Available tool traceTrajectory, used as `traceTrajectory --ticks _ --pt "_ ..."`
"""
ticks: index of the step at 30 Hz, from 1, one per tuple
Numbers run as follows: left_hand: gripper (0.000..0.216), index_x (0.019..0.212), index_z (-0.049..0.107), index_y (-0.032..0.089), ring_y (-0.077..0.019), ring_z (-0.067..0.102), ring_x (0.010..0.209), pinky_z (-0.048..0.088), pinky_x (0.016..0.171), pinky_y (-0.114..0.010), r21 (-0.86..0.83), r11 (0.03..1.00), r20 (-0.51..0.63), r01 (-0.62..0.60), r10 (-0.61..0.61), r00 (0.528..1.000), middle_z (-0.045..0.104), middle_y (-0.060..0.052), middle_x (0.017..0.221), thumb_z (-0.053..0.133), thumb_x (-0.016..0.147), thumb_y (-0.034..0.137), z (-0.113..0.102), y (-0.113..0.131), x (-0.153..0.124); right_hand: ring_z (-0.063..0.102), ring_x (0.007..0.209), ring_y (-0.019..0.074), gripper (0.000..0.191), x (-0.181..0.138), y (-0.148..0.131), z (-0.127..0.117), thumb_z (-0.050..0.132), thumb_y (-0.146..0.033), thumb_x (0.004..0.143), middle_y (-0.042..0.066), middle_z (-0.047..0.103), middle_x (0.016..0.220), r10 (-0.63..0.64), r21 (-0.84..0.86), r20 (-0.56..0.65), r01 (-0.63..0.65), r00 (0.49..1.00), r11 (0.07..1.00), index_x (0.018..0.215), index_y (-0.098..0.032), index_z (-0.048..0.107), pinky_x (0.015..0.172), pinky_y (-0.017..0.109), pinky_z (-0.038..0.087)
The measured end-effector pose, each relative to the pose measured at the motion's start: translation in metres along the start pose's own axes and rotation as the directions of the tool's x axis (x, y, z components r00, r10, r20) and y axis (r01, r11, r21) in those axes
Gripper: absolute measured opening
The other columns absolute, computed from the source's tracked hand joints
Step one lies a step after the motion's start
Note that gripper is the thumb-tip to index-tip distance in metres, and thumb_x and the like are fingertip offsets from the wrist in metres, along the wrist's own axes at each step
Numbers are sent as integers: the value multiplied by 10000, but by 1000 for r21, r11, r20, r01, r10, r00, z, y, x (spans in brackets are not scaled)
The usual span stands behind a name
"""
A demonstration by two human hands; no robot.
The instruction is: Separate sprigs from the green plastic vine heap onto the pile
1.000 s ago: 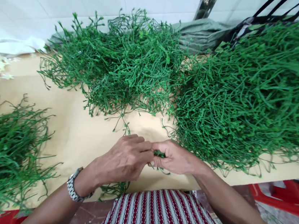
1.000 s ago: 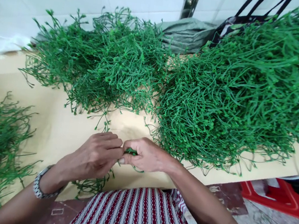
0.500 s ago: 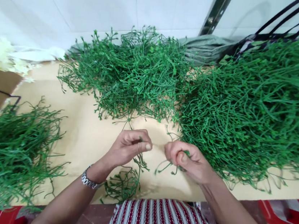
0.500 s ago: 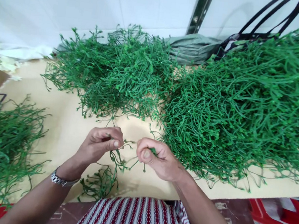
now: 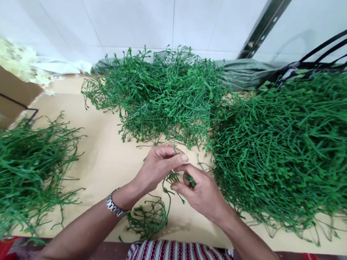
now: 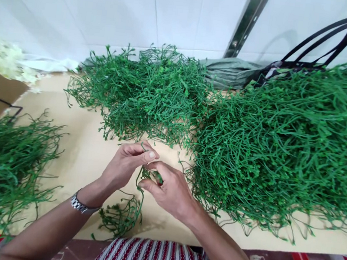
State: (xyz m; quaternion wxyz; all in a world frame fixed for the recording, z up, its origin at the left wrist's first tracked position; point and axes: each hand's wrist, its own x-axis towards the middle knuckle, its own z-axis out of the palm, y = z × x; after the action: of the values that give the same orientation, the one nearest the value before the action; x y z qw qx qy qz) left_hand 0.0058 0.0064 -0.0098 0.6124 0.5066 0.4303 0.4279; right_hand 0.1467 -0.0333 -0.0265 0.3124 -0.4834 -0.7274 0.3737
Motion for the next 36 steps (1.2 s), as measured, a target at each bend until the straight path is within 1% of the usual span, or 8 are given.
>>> traceTrajectory --ticks 3,7,12,15,19,22,30,36 --pt "155 653 654 138 -96 455 615 374 562 -234 -7 1000 10 6 -6 1000 546 4 641 682 667 291 -1 -1 -3 548 625 141 68 2 4 7 502 -177 799 40 621 725 -88 -115 -82 78 993 990 825 -163 564 608 252 411" --pt "220 818 645 135 -90 472 614 379 562 -221 -46 996 52 74 -72 996 562 2 676 694 639 255 -9 -2 -11 559 627 132 50 0 11 4 523 -199 811 22 627 709 -103 -58 -136 96 985 994 811 -174 566 607 235 417" --pt "112 704 570 120 -97 475 601 382 574 -234 65 990 139 128 -136 981 539 0 644 636 637 179 -16 -6 -18 552 627 118 54 -3 14 2 567 -233 805 4 614 710 -97 31 -147 103 984 994 815 -180 570 601 221 418" --pt "71 646 531 131 -87 428 562 354 546 -227 144 989 122 29 -46 991 484 20 596 584 673 170 -16 -4 -19 529 598 112 80 -3 13 2 590 -252 795 -2 587 672 -125 24 -151 130 980 991 808 -175 576 587 220 411" --pt "124 612 500 138 -92 406 586 340 568 -233 358 924 169 -135 78 982 446 26 593 513 735 137 -17 5 -20 516 575 104 96 -1 11 -1 563 -257 815 1 575 661 -167 18 -59 168 984 986 812 -165 588 563 214 401" --pt "81 694 518 140 -99 419 617 358 594 -237 354 921 279 -163 62 958 466 21 631 512 771 167 -19 8 -19 538 602 107 64 0 11 -4 549 -222 816 5 601 693 -147 33 -7 147 989 989 832 -169 580 581 211 411" --pt "150 714 468 142 -84 399 580 343 537 -217 173 985 404 21 -90 910 435 39 628 608 713 197 -24 -10 -15 566 669 112 68 -1 18 -6 547 -238 827 14 635 764 -206 39 102 203 973 978 819 -176 575 620 211 406" --pt "139 635 506 130 -79 386 548 317 527 -217 583 778 420 -236 -40 907 431 32 597 493 773 128 -23 1 -19 506 599 104 116 -2 21 -11 498 -243 849 16 587 703 -246 -42 190 259 950 965 810 -160 569 570 211 364"
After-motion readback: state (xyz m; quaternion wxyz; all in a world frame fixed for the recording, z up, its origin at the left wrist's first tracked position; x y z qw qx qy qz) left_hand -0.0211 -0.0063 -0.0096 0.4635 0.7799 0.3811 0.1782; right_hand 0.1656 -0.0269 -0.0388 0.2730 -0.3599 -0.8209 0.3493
